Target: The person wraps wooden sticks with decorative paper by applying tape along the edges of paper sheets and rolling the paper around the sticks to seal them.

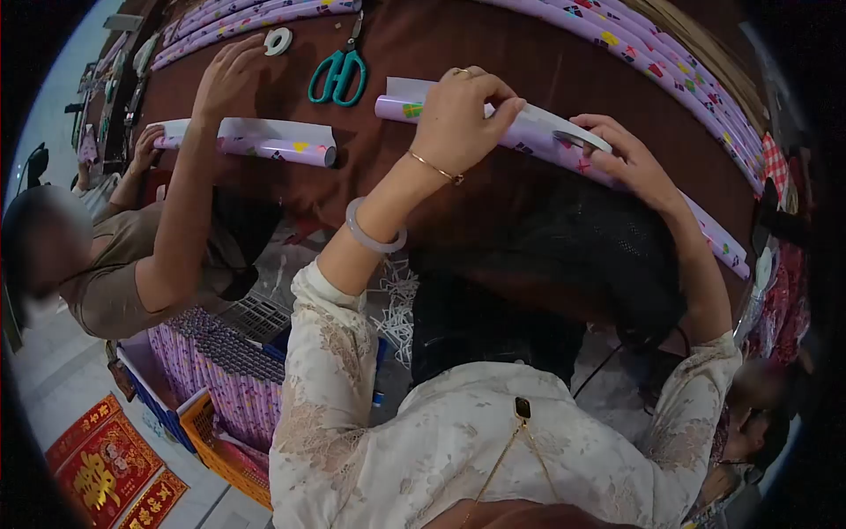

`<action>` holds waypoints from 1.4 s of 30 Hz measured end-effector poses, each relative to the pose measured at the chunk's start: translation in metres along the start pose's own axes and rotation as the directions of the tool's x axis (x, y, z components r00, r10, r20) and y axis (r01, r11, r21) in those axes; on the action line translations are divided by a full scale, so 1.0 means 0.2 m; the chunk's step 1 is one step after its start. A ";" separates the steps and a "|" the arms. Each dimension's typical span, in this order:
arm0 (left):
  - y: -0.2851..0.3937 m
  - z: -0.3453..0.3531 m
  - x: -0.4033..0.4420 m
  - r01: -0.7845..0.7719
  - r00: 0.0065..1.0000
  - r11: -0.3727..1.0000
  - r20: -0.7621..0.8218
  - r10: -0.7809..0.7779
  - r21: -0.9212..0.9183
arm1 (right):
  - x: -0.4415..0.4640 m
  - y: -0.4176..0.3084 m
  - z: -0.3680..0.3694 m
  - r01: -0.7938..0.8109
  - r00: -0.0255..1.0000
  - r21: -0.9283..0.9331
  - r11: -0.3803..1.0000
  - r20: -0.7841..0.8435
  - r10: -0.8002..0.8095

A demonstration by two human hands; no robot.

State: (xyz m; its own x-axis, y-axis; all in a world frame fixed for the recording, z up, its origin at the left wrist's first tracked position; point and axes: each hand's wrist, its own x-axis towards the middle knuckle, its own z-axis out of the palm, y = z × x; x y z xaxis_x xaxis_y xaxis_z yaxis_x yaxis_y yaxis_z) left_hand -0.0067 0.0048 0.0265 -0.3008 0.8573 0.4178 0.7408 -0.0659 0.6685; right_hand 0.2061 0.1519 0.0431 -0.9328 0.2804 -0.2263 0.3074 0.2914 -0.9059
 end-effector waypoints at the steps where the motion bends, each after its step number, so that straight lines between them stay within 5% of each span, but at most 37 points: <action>1: -0.04 -0.01 0.00 -0.011 1.000 0.999 -0.028 0.012 0.030 | 0.00 -0.02 0.01 0.017 1.000 -0.213 0.977 0.023 -0.012; 4: -0.09 -0.07 -0.02 0.018 0.992 0.989 -0.124 0.000 0.146 | 0.03 0.01 0.03 0.058 0.998 -0.256 0.965 -0.014 -0.063; 14: -0.22 -0.25 -0.07 0.262 0.961 0.934 0.017 -0.274 0.243 | 0.09 0.01 0.09 0.025 0.999 -0.359 0.933 -0.022 -0.035; 19: -0.24 -0.29 -0.06 0.433 0.854 0.812 0.110 -0.508 0.392 | 0.10 0.04 0.13 0.058 0.997 -0.393 0.918 -0.031 -0.077; 42: -0.35 -0.25 -0.11 0.432 0.814 0.822 0.232 -0.532 0.370 | 0.04 0.03 0.23 0.023 0.997 -0.475 0.880 -0.048 -0.052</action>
State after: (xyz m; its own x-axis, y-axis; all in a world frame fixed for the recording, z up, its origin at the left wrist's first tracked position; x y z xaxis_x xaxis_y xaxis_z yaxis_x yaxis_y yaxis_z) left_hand -0.0828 -0.0356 0.0009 -0.4998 0.8516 -0.1581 0.7018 0.5052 0.5022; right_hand 0.1925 0.1135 0.0197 -0.9376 0.3081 -0.1613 0.3379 0.6971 -0.6323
